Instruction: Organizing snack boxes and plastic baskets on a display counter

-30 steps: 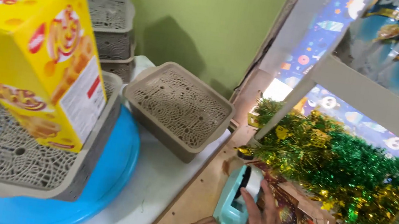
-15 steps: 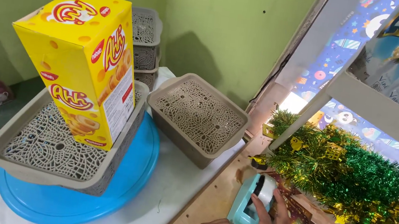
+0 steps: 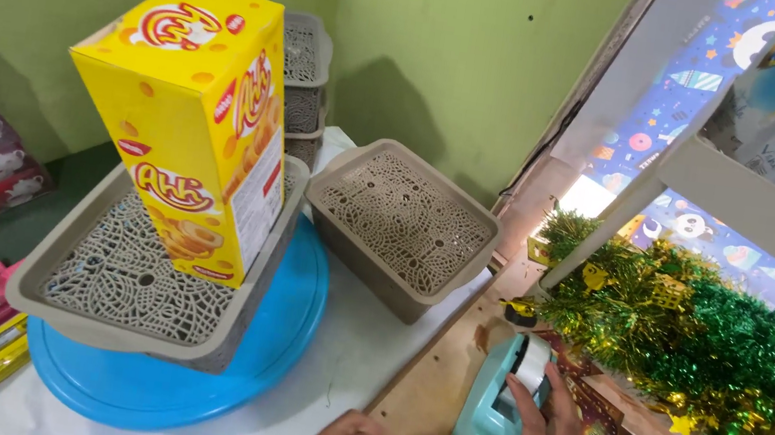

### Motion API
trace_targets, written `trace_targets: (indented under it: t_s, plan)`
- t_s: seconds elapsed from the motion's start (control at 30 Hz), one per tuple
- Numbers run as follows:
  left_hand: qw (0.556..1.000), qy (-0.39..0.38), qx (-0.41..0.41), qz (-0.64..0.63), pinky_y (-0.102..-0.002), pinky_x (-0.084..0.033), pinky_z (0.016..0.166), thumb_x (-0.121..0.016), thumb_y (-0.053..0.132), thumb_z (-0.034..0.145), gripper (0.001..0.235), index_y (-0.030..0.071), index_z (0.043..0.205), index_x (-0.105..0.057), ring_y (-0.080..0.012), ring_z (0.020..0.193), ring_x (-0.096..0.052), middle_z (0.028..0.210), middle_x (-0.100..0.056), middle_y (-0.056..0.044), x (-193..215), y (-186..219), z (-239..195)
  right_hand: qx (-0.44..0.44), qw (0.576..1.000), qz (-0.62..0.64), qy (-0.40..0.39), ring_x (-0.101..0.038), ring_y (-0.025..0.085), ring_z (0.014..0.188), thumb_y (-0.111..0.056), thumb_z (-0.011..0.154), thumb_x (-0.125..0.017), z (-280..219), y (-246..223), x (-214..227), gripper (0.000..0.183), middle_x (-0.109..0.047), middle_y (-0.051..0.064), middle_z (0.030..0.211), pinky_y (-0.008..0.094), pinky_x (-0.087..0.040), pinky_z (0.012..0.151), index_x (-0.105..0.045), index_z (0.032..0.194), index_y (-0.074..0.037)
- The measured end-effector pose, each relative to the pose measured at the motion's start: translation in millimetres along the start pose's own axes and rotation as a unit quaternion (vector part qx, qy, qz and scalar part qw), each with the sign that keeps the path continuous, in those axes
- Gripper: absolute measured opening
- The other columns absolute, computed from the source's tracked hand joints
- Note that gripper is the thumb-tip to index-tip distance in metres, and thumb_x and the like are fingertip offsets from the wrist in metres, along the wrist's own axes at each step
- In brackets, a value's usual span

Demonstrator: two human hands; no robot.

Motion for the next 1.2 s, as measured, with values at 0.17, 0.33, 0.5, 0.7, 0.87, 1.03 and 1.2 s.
trace_targets:
  t_s: [0.17, 0.33, 0.5, 0.7, 0.87, 1.03, 1.2]
  plan:
    - [0.996, 0.013, 0.023, 0.083, -0.016, -0.054, 0.061, -0.082, 0.027, 0.080, 0.006, 0.027, 0.080, -0.088, 0.0003, 0.072, -0.079, 0.083, -0.083, 0.010, 119.7, -14.9, -15.8, -0.028, 0.999, -0.025, 0.027, -0.034, 0.034, 0.153, -0.041, 0.028, -0.100, 2.1, -22.8, 0.4, 0.122, -0.036, 0.013, 0.167, 0.049, -0.036, 0.117, -0.058, 0.140, -0.019]
    - [0.961, 0.205, 0.045, 0.181, -0.015, -0.055, 0.062, -0.094, 0.017, 0.063, 0.013, 0.026, 0.071, -0.090, -0.0006, 0.053, -0.074, 0.059, -0.080, 0.009, 191.8, 34.8, -23.7, -0.457, 0.886, 0.080, 0.024, -0.054, 0.029, 0.131, -0.031, 0.077, -0.076, 16.4, 101.4, -35.5, 0.078, -0.064, 0.016, 0.139, 0.040, -0.034, 0.112, -0.058, 0.151, -0.012]
    - [0.940, 0.260, -0.123, 0.183, -0.015, -0.055, 0.064, -0.087, 0.020, 0.072, 0.008, 0.018, 0.075, -0.080, -0.0031, 0.059, -0.070, 0.068, -0.076, 0.007, 228.1, 75.8, 2.2, -0.316, 0.942, 0.084, 0.074, -0.036, 0.039, 0.148, -0.015, 0.090, -0.058, 10.9, 79.6, -5.8, 0.066, -0.043, 0.022, 0.161, 0.054, -0.025, 0.110, -0.048, 0.154, -0.009]
    - [0.957, 0.218, -0.109, 0.156, -0.025, -0.059, 0.062, -0.071, 0.019, 0.088, 0.022, 0.011, 0.108, -0.077, -0.0086, 0.068, -0.075, 0.081, -0.082, 0.002, 252.3, 74.3, 22.4, 0.162, 0.969, 0.164, 0.091, -0.067, 0.028, 0.108, -0.034, 0.078, -0.071, 26.6, -109.2, 2.9, 0.052, -0.068, 0.018, 0.116, 0.041, -0.050, 0.108, -0.060, 0.115, 0.000]
    - [0.954, 0.232, -0.077, 0.175, -0.025, -0.039, 0.043, -0.074, 0.028, 0.089, 0.026, 0.014, 0.111, -0.076, -0.0082, 0.042, -0.040, 0.083, -0.081, 0.007, 260.0, 70.4, 40.8, 0.247, 0.939, 0.220, -0.089, -0.076, 0.024, 0.104, -0.029, 0.088, -0.072, 75.2, -266.5, -36.0, 0.036, -0.075, 0.014, 0.112, 0.034, -0.066, 0.090, -0.066, 0.113, -0.004]
    - [0.973, 0.184, 0.035, 0.133, -0.026, -0.050, 0.052, -0.076, 0.020, 0.087, 0.007, 0.014, 0.085, -0.080, -0.0078, 0.053, -0.058, 0.077, -0.081, 0.005, 273.6, 66.6, 57.4, 0.253, 0.922, 0.215, -0.202, -0.067, 0.015, 0.070, -0.030, 0.097, -0.064, 104.7, -318.1, -83.3, 0.034, -0.066, 0.012, 0.122, 0.033, -0.056, 0.084, -0.066, 0.120, -0.006]
    - [0.973, 0.179, 0.049, 0.141, -0.029, -0.040, 0.048, -0.074, 0.022, 0.087, 0.009, 0.016, 0.088, -0.080, -0.0095, 0.049, -0.042, 0.067, -0.073, 0.005, 279.9, 48.8, 60.5, 0.259, 0.909, 0.163, -0.282, -0.072, 0.019, 0.077, -0.033, 0.098, -0.060, 117.2, -314.9, -96.1, 0.039, -0.074, 0.007, 0.126, 0.037, -0.055, 0.085, -0.065, 0.128, -0.009]
Point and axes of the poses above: each hand's wrist, its own z-axis towards the middle knuckle, its own x-axis out of the back of the hand, y = z × x, the point moved 6 cm from there along z, towards the middle knuckle
